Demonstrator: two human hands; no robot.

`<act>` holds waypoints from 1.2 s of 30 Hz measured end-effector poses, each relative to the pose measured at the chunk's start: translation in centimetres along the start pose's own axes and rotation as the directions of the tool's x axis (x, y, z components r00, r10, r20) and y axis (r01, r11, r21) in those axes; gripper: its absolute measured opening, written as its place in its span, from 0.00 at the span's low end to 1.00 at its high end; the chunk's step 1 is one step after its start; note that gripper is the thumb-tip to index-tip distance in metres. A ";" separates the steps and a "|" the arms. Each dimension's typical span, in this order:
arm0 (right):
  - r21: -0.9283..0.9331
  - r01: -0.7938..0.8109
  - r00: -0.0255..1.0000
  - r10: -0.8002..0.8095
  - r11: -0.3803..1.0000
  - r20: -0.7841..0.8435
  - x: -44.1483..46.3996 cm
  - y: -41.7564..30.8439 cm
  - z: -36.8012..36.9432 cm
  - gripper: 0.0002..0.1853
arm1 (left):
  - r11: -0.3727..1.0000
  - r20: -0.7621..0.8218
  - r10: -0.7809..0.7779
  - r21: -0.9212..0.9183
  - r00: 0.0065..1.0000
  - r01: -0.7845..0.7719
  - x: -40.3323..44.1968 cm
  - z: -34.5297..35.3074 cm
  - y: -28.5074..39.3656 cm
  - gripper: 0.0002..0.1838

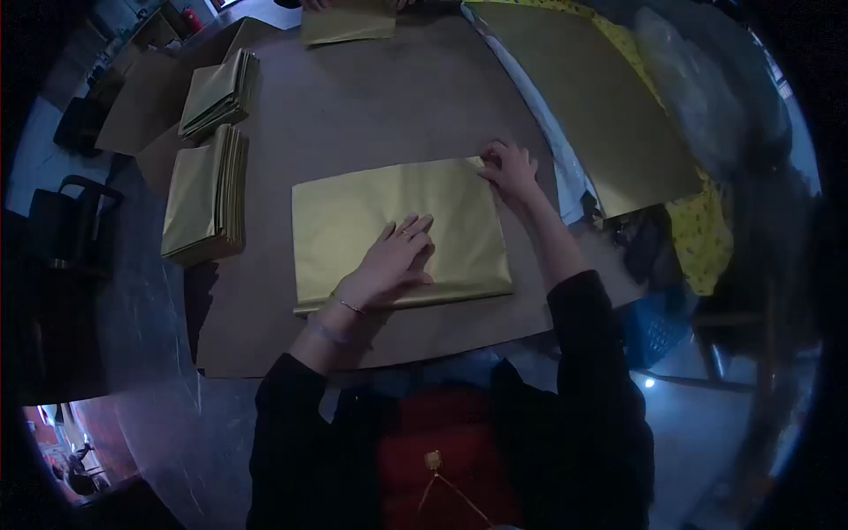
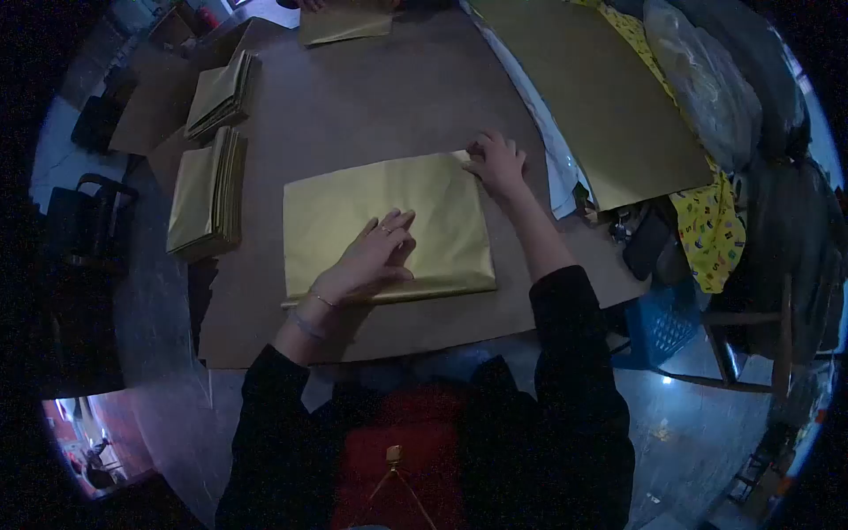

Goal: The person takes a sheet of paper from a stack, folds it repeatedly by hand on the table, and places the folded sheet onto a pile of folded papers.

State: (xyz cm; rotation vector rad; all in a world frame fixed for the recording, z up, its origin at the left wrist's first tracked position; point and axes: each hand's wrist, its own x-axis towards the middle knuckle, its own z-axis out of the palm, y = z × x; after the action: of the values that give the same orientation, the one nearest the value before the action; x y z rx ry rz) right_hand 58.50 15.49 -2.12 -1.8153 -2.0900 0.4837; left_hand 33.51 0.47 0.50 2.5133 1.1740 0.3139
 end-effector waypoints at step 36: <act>0.379 0.033 0.972 0.058 0.925 -0.227 -22.6 2.3 -0.4 0.15 | 0.996 -0.066 -0.044 0.075 0.997 0.049 -0.1 3.0 -1.6 0.36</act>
State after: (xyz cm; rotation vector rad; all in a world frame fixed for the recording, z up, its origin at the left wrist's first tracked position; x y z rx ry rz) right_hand 63.70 -6.58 -3.41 -1.5737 -1.6885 0.5995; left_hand 33.33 0.67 -2.89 2.5544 1.2909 0.3468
